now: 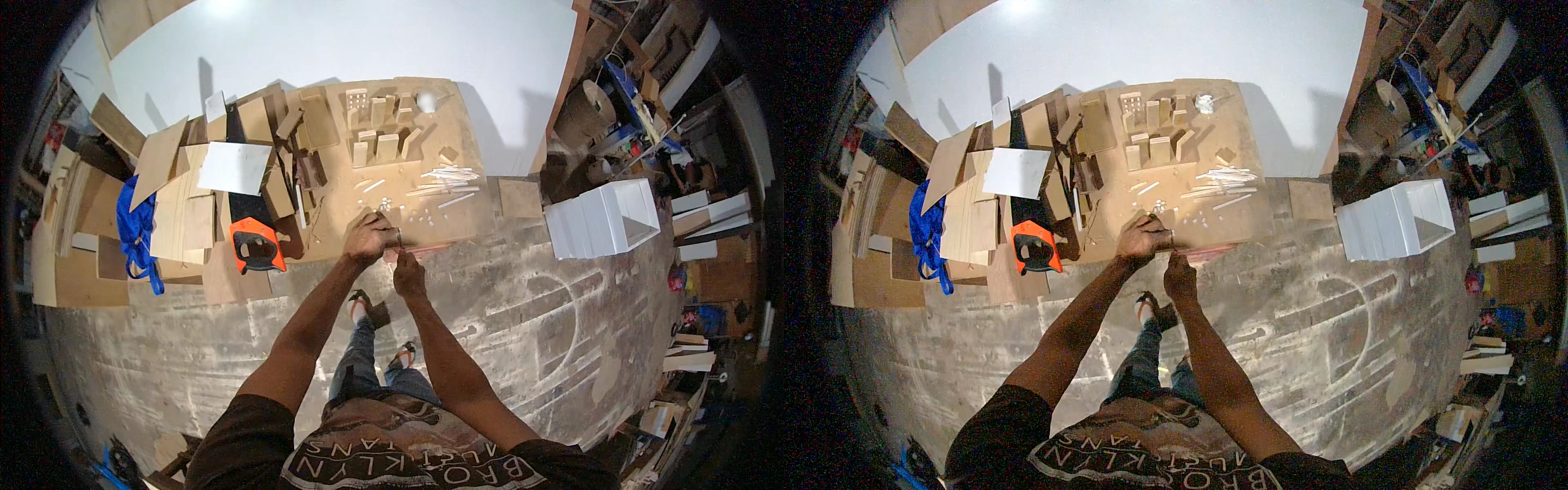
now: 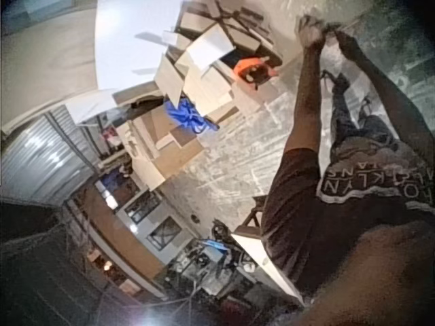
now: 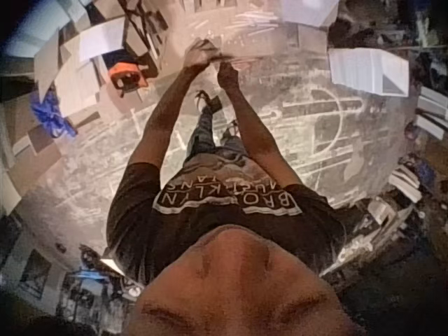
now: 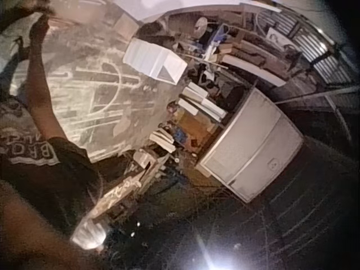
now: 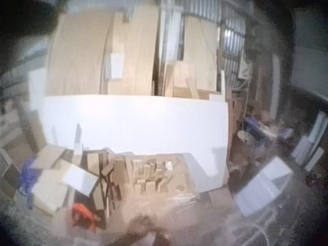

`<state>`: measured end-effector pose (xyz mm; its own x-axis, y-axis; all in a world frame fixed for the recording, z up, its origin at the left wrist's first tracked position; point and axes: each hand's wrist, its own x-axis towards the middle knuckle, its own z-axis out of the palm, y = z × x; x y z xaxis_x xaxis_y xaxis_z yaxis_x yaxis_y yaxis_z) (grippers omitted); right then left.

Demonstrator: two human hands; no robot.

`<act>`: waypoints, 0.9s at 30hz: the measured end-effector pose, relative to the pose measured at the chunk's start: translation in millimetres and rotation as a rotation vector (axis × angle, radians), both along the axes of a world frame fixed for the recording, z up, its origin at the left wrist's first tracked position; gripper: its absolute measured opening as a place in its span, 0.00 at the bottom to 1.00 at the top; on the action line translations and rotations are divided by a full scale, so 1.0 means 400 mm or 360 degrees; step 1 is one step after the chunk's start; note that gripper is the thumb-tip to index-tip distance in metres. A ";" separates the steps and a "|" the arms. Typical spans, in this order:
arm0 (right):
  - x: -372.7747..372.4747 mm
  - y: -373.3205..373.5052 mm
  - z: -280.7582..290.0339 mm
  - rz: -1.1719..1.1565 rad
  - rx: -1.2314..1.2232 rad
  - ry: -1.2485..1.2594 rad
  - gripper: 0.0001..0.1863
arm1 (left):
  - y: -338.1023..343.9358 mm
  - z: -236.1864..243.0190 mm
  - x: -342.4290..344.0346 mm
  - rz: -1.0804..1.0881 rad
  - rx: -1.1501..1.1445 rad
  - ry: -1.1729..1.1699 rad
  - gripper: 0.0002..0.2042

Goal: The person assembles pieces of a wooden architectural model on a workbench, handling small white and brown wooden components and using a cutter to shape them.

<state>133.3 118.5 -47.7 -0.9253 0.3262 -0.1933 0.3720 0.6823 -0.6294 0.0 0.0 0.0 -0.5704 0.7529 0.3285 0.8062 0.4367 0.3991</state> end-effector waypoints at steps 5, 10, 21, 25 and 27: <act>0.018 0.001 0.009 -0.0152 0.0159 0.0126 0.25 | 0.016 -0.008 0.012 -0.0014 0.0154 -0.0028 0.13; -0.009 -0.039 0.064 -0.0149 -0.0041 0.0068 0.21 | -0.030 -0.049 -0.003 0.0033 0.0347 0.0103 0.12; -0.017 -0.051 0.090 -0.0300 -0.0148 0.0052 0.23 | -0.033 -0.025 -0.013 -0.0028 0.0238 0.0105 0.12; -0.009 -0.035 0.063 -0.0277 -0.0019 -0.0002 0.23 | -0.012 -0.013 -0.010 -0.0031 0.0256 0.0118 0.12; -0.003 -0.026 0.041 -0.0162 0.0132 0.0123 0.23 | -0.004 -0.010 -0.009 -0.0037 0.0259 0.0136 0.12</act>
